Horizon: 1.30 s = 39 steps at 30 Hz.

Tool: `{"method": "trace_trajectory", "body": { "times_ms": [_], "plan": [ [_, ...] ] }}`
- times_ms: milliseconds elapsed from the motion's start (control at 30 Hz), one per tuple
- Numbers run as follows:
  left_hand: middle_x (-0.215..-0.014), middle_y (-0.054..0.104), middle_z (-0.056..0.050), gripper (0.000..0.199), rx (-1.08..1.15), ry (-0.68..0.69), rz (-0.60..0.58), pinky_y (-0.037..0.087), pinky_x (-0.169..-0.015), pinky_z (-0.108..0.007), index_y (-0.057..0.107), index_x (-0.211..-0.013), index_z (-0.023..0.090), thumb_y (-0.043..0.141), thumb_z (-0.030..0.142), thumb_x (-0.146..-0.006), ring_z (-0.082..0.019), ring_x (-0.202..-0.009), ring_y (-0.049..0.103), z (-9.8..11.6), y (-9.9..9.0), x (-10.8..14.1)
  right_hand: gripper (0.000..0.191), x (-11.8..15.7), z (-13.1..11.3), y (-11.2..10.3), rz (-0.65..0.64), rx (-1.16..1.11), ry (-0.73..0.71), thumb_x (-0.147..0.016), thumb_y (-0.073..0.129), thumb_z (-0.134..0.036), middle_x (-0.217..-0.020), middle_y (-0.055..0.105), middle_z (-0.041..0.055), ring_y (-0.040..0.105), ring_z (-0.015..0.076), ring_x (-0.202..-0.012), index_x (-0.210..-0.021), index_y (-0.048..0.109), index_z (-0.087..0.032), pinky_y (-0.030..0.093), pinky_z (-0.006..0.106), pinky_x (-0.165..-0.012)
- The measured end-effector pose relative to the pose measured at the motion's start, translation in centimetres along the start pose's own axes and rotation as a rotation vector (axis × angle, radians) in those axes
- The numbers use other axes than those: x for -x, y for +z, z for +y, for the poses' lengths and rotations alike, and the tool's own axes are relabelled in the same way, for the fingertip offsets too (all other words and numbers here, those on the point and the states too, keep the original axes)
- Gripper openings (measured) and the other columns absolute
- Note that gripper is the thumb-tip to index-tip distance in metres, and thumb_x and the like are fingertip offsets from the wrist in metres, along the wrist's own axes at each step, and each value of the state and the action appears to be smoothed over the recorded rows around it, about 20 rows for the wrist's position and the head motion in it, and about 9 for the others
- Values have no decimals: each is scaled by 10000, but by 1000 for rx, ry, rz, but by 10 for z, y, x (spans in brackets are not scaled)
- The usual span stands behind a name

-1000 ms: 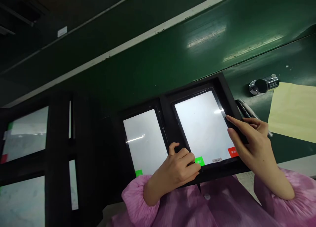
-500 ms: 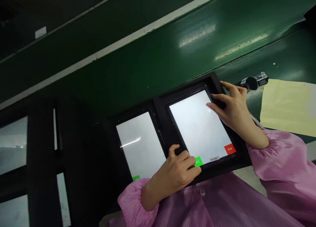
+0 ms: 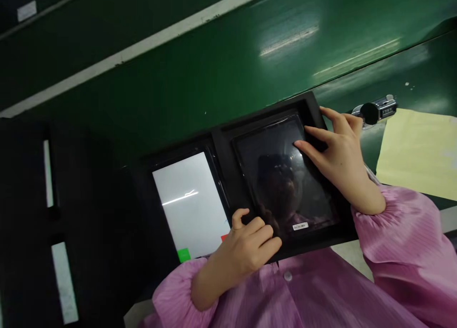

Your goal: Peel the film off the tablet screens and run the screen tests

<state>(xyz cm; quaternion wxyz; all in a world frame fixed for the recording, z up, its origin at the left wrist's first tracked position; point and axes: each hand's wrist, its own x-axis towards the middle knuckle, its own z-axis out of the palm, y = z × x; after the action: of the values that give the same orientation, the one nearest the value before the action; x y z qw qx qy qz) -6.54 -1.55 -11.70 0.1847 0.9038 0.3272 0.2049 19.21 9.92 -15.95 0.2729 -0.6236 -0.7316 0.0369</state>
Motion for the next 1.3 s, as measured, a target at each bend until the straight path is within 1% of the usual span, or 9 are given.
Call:
{"method": "trace_trajectory", "body": {
  "times_ms": [267, 400, 467, 600, 700, 800, 1000, 1167, 1300],
  "plan": [
    [-639, 498, 70, 243, -139, 51, 122, 295, -1069, -344, 608, -865, 136, 497, 43, -1060, -84, -656, 430, 3, -3, -14, 452, 0, -2, -3, 26, 78, -44, -1011, 577, -572, -1447, 573, 120, 523, 355, -1255, -1146, 822, -218, 466, 613, -1097],
    [-724, 603, 43, 89, -265, -134, 266, 302, -1146, -386, 638, -950, 170, 615, 121, -1021, -113, -767, 557, -9, -24, -16, 449, 0, -2, -2, 60, 3, 3, -1050, 513, -553, -1427, 604, 93, 557, 333, -1230, -1132, 834, -251, 466, 614, -1102],
    [-755, 616, 28, 52, -253, -252, 261, 356, -1126, -462, 667, -965, 213, 643, 221, -1010, -154, -839, 614, -12, -32, -10, 480, -1, -1, -3, 45, -88, 66, -1076, 457, -554, -1417, 618, 72, 571, 321, -1254, -1121, 839, -266, 474, 600, -1105],
    [-738, 588, 1, 245, -159, -396, 215, 467, -1007, -537, 702, -980, 256, 587, 466, -1031, -211, -912, 660, -6, -33, 2, 484, -4, -2, -9, -66, -245, 164, -1086, 447, -554, -1418, 623, 47, 574, 310, -1315, -1108, 839, -271, 490, 572, -1110],
    [-715, 571, -3, 344, -156, -475, 257, 515, -907, -516, 701, -961, 261, 510, 531, -1054, -212, -908, 669, -4, -34, 0, 463, -5, -3, -13, -72, -199, 151, -1074, 467, -554, -1471, 584, 47, 575, 312, -1268, -1137, 834, -280, 479, 588, -1125],
    [-693, 551, 8, 327, -231, -530, 349, 522, -795, -468, 687, -941, 261, 473, 465, -1079, -185, -835, 657, -18, -47, -8, 469, -5, -5, -14, -69, -110, 132, -1076, 452, -540, -1511, 544, 64, 570, 326, -1234, -1175, 828, -279, 442, 643, -1152],
    [-695, 509, 70, 136, -493, -469, 472, 451, -672, -362, 621, -897, 226, 653, 138, -996, -54, -636, 502, -42, -72, -19, 501, -6, -8, -13, -84, -76, 128, -1082, 414, -542, -1526, 531, 71, 568, 331, -1241, -1098, 838, -276, 456, 665, -1134],
    [-693, 579, 20, 268, -306, -561, 415, 500, -672, -437, 669, -916, 272, 542, 463, -1055, -172, -743, 640, -22, -58, -13, 683, -7, -9, -12, -91, -103, 145, -1085, 326, -609, -1538, 507, 120, 574, 339, -1224, -905, 821, -174, 474, 652, -1110],
    [-712, 597, -6, 314, -188, -574, 343, 521, -710, -450, 681, -928, 265, 562, 538, -1027, -212, -822, 672, -4, -42, -11, 509, -6, -2, -9, -72, -84, 88, -1056, 478, -569, -1561, 481, 129, 582, 335, -1228, -1102, 830, -204, 492, 635, -1102]
  ]
}}
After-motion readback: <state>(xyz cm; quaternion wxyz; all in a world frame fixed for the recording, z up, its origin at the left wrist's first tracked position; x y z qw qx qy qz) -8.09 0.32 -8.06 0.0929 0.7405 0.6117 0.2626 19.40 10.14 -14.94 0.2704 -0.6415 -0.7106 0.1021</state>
